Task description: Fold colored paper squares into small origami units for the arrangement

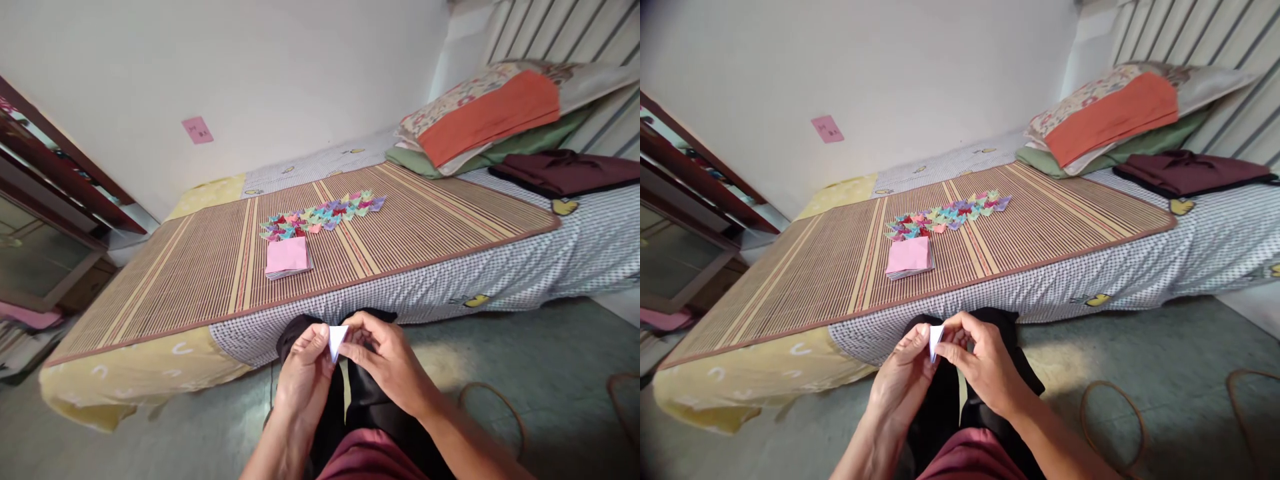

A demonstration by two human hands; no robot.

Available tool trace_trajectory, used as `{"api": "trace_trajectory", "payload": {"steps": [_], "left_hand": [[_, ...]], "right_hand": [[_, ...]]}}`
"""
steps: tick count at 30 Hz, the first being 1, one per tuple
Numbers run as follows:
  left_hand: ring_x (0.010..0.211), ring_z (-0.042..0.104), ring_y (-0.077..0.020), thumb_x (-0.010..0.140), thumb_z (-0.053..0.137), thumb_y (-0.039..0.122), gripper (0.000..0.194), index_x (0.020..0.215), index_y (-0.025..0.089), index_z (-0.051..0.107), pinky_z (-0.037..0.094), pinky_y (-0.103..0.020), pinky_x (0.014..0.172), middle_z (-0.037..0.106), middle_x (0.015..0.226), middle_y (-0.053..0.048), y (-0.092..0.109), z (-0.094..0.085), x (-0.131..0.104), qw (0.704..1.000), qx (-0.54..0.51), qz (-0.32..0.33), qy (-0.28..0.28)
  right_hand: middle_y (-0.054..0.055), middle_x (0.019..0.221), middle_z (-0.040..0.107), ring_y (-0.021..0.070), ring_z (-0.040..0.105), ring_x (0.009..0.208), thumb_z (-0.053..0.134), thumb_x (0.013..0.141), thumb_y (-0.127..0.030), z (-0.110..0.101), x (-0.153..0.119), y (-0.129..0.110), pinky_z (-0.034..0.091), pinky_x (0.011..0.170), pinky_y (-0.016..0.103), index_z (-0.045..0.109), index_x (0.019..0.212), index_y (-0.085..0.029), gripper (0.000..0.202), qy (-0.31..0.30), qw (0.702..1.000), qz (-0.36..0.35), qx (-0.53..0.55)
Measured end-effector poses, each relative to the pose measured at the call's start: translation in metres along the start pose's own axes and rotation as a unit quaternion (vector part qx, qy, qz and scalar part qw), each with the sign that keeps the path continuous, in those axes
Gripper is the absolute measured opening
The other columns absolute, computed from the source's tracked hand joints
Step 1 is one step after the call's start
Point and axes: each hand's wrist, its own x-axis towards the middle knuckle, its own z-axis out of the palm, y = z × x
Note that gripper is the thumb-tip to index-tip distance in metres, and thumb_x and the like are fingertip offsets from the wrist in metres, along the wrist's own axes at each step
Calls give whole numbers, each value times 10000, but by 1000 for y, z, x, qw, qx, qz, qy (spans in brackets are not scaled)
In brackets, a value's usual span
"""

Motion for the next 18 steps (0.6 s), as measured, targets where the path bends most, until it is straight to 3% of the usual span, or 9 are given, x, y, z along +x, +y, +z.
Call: {"api": "trace_trajectory", "payload": {"steps": [5, 8, 13, 18], "left_hand": [[547, 504, -57, 516, 1061, 257, 405, 665, 130, 705, 407, -142, 485, 610, 634, 31, -3, 0, 3, 996, -62, -56, -6], [559, 513, -66, 573, 1043, 291, 375, 671, 133, 717, 430, -157, 515, 614, 634, 25, -5, -1, 2, 998, -41, -43, -21], [651, 562, -102, 730, 950, 413, 329, 736, 139, 769, 464, -192, 607, 651, 691, -7, -12, 1, -5, 997, 75, 19, -30], [672, 622, -145, 784, 884, 522, 405, 815, 123, 820, 522, -259, 678, 719, 723, -55, -14, 8, -11, 992, 111, 23, -56]], "right_hand": [[13, 809, 703, 172, 688, 748, 663, 969, -273, 1, -1, 0, 554, 705, 265, 685, 910, -199, 97, -16, 999, 1, 41], [9, 823, 705, 171, 692, 750, 625, 947, -194, 1, -2, 1, 558, 695, 262, 686, 971, -206, 67, 6, 1000, -23, 13], [27, 894, 692, 177, 683, 809, 560, 929, -63, 7, -3, 3, 547, 717, 271, 717, 993, -231, 239, 100, 975, -161, -114], [42, 870, 621, 192, 664, 808, 506, 972, -17, 7, -4, 11, 578, 732, 303, 731, 1016, -241, 321, 125, 937, -248, -212]]}}
